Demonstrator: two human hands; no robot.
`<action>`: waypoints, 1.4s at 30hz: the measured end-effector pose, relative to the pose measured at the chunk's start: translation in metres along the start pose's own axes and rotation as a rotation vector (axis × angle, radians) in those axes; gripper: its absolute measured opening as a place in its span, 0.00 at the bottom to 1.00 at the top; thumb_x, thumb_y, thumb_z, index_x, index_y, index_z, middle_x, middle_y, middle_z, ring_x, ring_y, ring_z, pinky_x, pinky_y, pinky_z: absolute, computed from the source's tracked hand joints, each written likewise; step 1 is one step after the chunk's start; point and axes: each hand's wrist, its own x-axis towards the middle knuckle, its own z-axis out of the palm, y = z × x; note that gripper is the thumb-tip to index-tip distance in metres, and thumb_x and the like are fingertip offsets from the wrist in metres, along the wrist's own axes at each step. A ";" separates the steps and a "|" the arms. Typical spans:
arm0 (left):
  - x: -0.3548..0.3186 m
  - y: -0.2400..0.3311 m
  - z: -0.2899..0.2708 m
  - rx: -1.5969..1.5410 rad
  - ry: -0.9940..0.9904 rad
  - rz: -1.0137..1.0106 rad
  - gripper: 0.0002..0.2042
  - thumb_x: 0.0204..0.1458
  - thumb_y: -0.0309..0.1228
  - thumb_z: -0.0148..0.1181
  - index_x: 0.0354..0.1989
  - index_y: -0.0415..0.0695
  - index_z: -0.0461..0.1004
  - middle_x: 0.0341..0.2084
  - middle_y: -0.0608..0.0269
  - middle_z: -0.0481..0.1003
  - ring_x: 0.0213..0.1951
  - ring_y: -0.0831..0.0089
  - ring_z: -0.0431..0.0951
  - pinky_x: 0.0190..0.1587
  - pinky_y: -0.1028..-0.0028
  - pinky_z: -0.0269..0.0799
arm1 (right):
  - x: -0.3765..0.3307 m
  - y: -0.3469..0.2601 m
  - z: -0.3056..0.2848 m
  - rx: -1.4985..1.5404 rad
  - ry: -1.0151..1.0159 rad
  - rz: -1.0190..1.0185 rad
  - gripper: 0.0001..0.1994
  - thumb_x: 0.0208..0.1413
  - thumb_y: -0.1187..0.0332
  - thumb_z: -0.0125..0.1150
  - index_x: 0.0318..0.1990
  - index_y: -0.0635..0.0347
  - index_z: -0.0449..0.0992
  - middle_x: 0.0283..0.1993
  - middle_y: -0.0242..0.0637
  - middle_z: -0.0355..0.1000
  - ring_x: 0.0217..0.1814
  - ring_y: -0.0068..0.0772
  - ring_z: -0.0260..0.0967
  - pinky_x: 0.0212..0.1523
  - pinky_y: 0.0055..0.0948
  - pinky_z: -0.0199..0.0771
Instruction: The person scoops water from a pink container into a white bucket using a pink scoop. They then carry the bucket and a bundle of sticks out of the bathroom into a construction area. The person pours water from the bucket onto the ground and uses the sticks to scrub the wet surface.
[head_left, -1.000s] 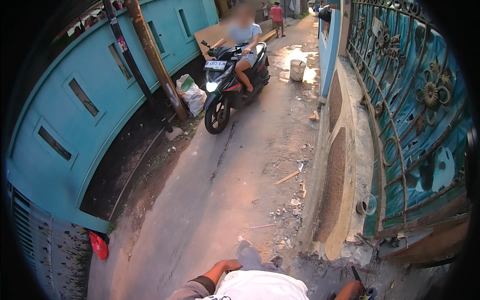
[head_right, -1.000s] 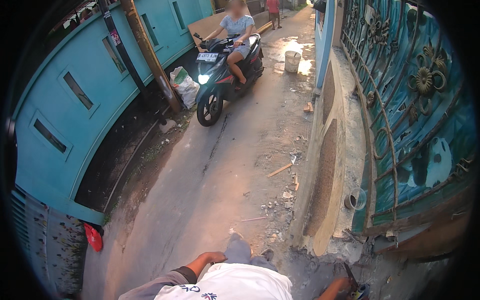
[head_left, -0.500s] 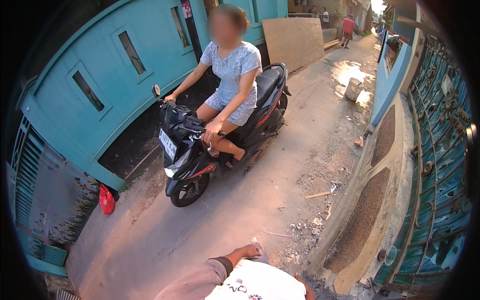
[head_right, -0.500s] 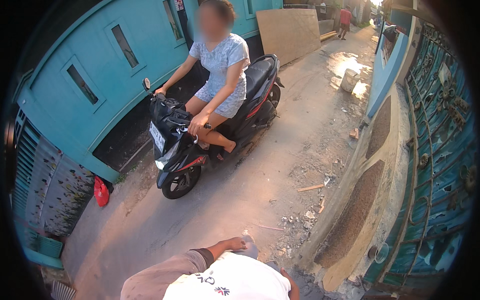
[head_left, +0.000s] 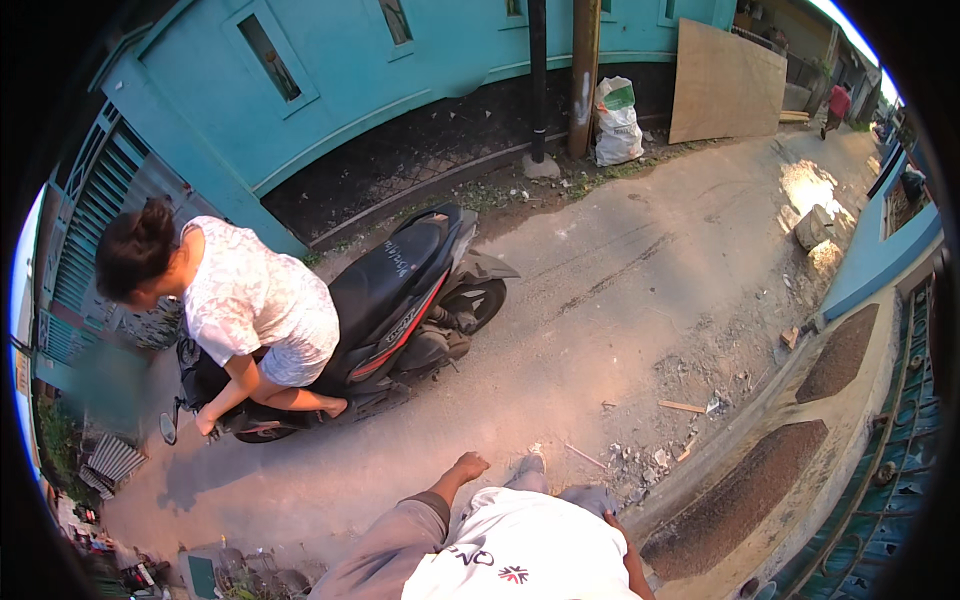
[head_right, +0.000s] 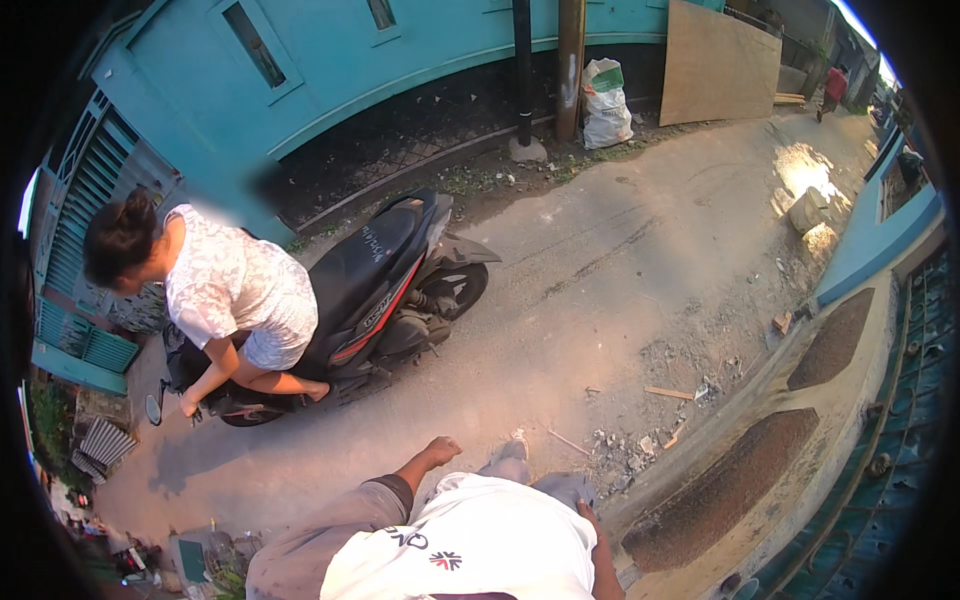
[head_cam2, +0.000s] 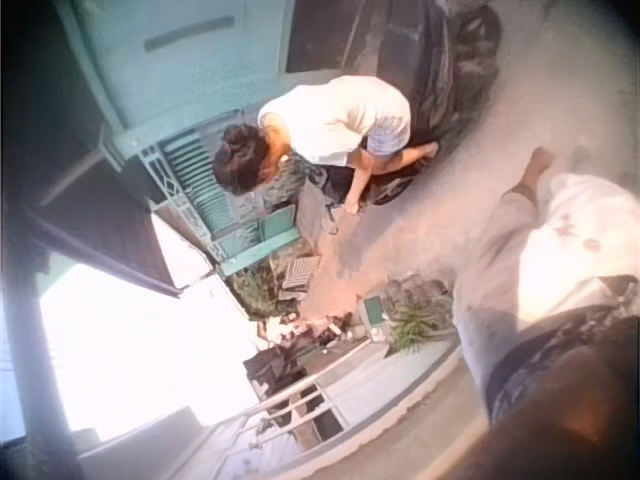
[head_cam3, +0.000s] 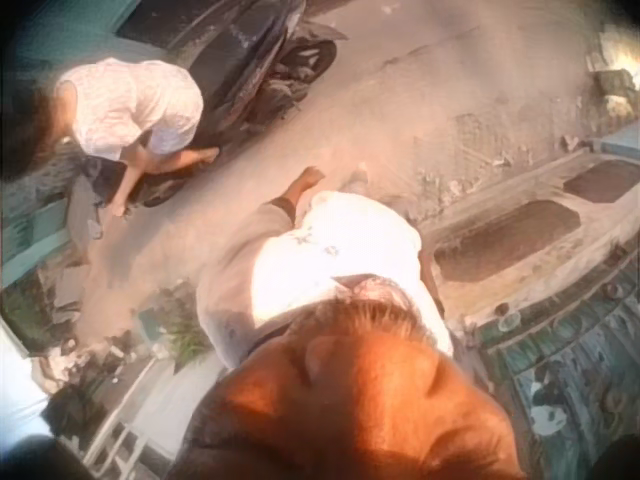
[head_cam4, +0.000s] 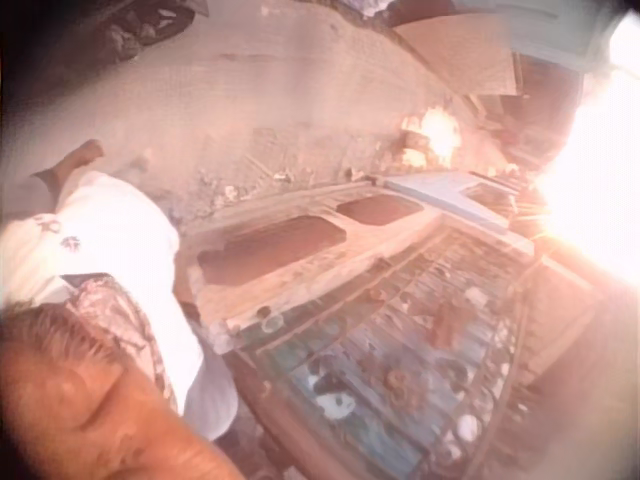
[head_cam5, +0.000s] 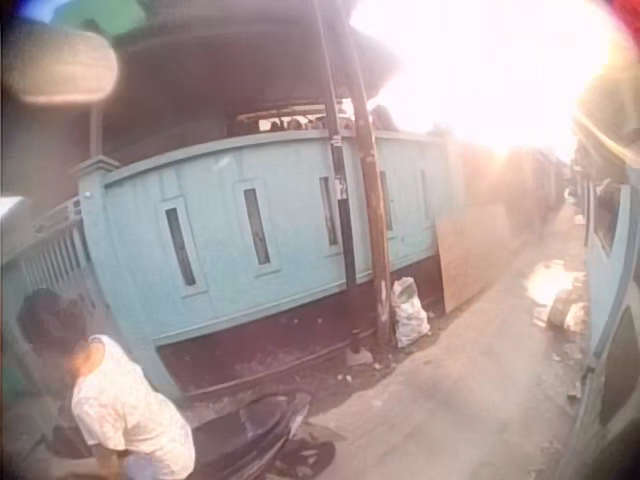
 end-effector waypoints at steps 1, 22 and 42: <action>0.000 -0.006 0.006 0.105 -0.012 0.082 0.16 0.53 0.39 0.50 0.43 0.45 0.78 0.43 0.52 0.77 0.47 0.57 0.76 0.49 0.63 0.71 | -0.003 -0.011 -0.005 -0.007 -0.050 -0.028 0.27 0.59 0.59 0.55 0.63 0.63 0.62 0.55 0.43 0.72 0.53 0.37 0.70 0.54 0.30 0.67; 0.125 0.132 -0.095 -0.545 0.274 -0.260 0.14 0.52 0.37 0.60 0.42 0.42 0.78 0.36 0.57 0.79 0.36 0.69 0.78 0.38 0.69 0.73 | 0.195 -0.048 -0.154 0.006 0.021 0.333 0.11 0.56 0.66 0.55 0.43 0.63 0.72 0.24 0.38 0.69 0.15 0.30 0.63 0.13 0.33 0.60; 0.288 0.291 -0.262 -0.561 0.018 -0.554 0.14 0.55 0.36 0.57 0.47 0.43 0.75 0.41 0.58 0.77 0.38 0.67 0.77 0.38 0.67 0.75 | 0.420 -0.339 -0.262 0.373 0.201 0.242 0.15 0.59 0.60 0.55 0.49 0.59 0.70 0.28 0.33 0.69 0.22 0.26 0.65 0.21 0.27 0.65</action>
